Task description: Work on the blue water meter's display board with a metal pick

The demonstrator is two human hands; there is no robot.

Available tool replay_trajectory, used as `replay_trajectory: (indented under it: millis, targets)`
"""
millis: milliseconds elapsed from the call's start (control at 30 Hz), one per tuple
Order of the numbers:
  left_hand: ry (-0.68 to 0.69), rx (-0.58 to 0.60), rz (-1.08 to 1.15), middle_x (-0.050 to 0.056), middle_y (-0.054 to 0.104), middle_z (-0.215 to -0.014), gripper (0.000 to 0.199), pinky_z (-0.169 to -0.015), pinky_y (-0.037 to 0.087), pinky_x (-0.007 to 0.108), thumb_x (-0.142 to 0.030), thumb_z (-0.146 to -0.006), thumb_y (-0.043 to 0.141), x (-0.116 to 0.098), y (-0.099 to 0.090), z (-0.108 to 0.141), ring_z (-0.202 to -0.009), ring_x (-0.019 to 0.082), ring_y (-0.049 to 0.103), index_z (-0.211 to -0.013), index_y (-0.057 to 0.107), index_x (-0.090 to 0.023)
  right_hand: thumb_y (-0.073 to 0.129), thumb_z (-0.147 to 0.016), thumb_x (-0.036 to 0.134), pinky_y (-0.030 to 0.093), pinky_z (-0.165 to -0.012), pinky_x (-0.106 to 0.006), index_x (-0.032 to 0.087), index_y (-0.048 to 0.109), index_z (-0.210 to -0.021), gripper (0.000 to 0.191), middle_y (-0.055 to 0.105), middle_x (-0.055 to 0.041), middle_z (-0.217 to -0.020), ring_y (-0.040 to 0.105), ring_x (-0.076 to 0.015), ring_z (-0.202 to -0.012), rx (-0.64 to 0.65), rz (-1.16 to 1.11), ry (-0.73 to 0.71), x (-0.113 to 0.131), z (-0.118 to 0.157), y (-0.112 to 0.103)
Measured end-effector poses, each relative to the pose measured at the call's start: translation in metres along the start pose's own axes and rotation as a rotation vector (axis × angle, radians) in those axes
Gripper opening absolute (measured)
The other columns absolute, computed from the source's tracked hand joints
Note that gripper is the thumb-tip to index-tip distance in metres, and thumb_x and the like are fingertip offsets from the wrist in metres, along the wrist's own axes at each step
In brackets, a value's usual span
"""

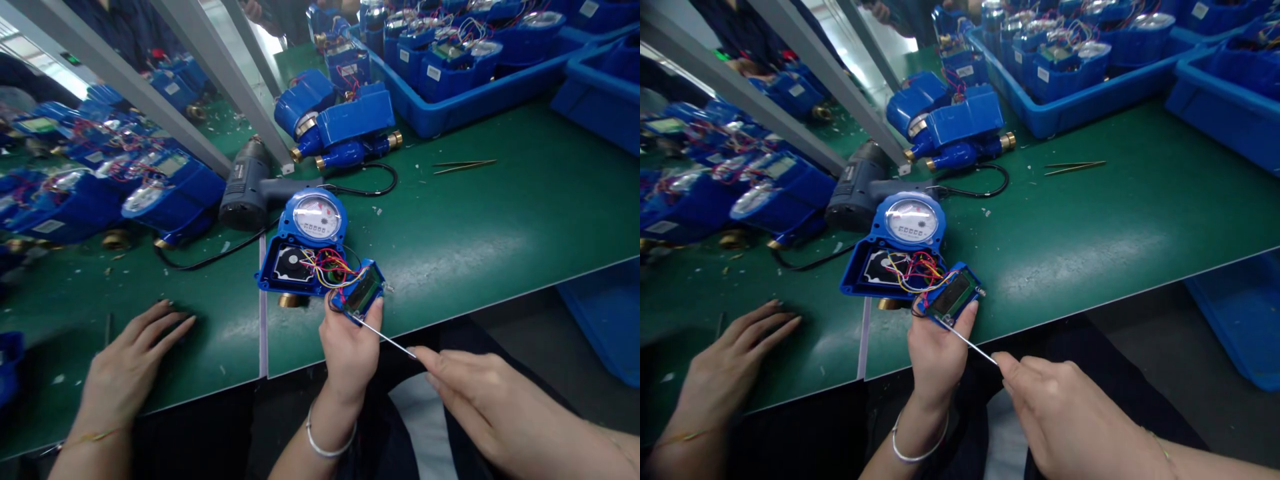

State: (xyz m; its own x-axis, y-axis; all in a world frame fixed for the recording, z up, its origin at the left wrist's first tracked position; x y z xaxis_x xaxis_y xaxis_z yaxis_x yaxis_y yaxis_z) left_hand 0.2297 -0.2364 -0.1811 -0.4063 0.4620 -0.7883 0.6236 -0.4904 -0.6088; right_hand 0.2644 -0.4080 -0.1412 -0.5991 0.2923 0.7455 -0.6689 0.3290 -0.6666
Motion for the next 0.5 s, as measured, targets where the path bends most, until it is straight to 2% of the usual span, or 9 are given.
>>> replay_trajectory:
  millis: [67, 100, 167, 300, 400, 500]
  targets:
    - [-0.004, 0.006, 0.014, 0.009, 0.07, -0.093, 0.039, -0.081, 0.053, 0.039, -0.038, -0.072, 0.071, 0.0, 0.0, -0.001, -0.087, 0.026, 0.068, -0.102, 0.058, -0.017, 0.035, -0.095, 0.012, 0.053, -0.082, -0.026, 0.017, 0.057, -0.118, 0.032, 0.062, -0.003, -0.082, 0.063, -0.0164, -0.088, 0.003, -0.255, 0.078, -0.007, -0.001, 0.008]
    - [-0.005, 0.012, 0.02, 0.009, 0.07, -0.094, 0.039, -0.082, 0.052, 0.04, -0.038, -0.072, 0.07, 0.0, 0.0, -0.001, -0.088, 0.026, 0.068, -0.103, 0.058, -0.017, 0.036, -0.095, 0.012, 0.052, -0.084, -0.026, 0.017, 0.056, -0.118, 0.031, 0.062, -0.0027, -0.083, 0.063, -0.0158, -0.088, -0.015, -0.287, 0.07, -0.009, -0.001, 0.012]
    - [-0.006, 0.022, 0.026, 0.01, 0.07, -0.097, 0.038, -0.085, 0.052, 0.039, -0.036, -0.073, 0.07, -0.002, 0.0, -0.002, -0.091, 0.026, 0.067, -0.104, 0.058, -0.016, 0.034, -0.095, 0.01, 0.055, -0.078, -0.028, 0.015, 0.051, -0.124, 0.034, 0.062, -0.005, -0.088, 0.063, -0.0168, -0.083, -0.051, -0.222, 0.014, -0.011, 0.0, 0.019]
    - [-0.004, -0.016, 0.018, 0.009, 0.07, -0.1, 0.038, -0.087, 0.051, 0.039, -0.033, -0.074, 0.07, -0.008, -0.002, -0.002, -0.094, 0.025, 0.067, -0.107, 0.058, -0.017, 0.03, -0.089, 0.003, 0.056, -0.059, -0.041, 0.009, 0.035, -0.137, 0.049, 0.06, -0.0116, -0.089, 0.062, -0.0242, -0.071, -0.084, -0.054, -0.07, -0.017, 0.004, 0.031]
    - [-0.015, -0.055, -0.014, 0.009, 0.07, -0.098, 0.037, -0.087, 0.051, 0.041, -0.033, -0.073, 0.07, -0.01, -0.003, -0.002, -0.093, 0.026, 0.067, -0.104, 0.059, -0.017, 0.032, -0.086, 0.001, 0.057, -0.056, -0.045, 0.009, 0.028, -0.14, 0.055, 0.058, -0.0111, -0.087, 0.061, -0.0253, -0.068, -0.09, 0.014, -0.1, -0.02, 0.006, 0.033]
    - [-0.018, -0.063, -0.018, 0.01, 0.069, -0.099, 0.036, -0.089, 0.05, 0.041, -0.034, -0.073, 0.07, -0.01, -0.002, -0.001, -0.094, 0.026, 0.067, -0.103, 0.059, -0.016, 0.032, -0.084, -0.001, 0.058, -0.058, -0.044, 0.007, 0.026, -0.141, 0.058, 0.058, -0.0118, -0.088, 0.063, -0.0251, -0.071, -0.099, 0.093, -0.137, -0.018, 0.006, 0.032]
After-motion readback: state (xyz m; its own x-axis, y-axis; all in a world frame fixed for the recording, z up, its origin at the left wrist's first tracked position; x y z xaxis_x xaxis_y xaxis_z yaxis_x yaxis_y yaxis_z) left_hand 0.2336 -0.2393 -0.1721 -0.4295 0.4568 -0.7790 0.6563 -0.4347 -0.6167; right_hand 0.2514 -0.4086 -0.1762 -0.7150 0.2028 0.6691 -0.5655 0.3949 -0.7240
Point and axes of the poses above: each hand's wrist, its own z-axis away from the middle knuckle, its own y-axis out of the palm, x = y × z, the point moved 5 cm from there along -z, towards the middle knuckle
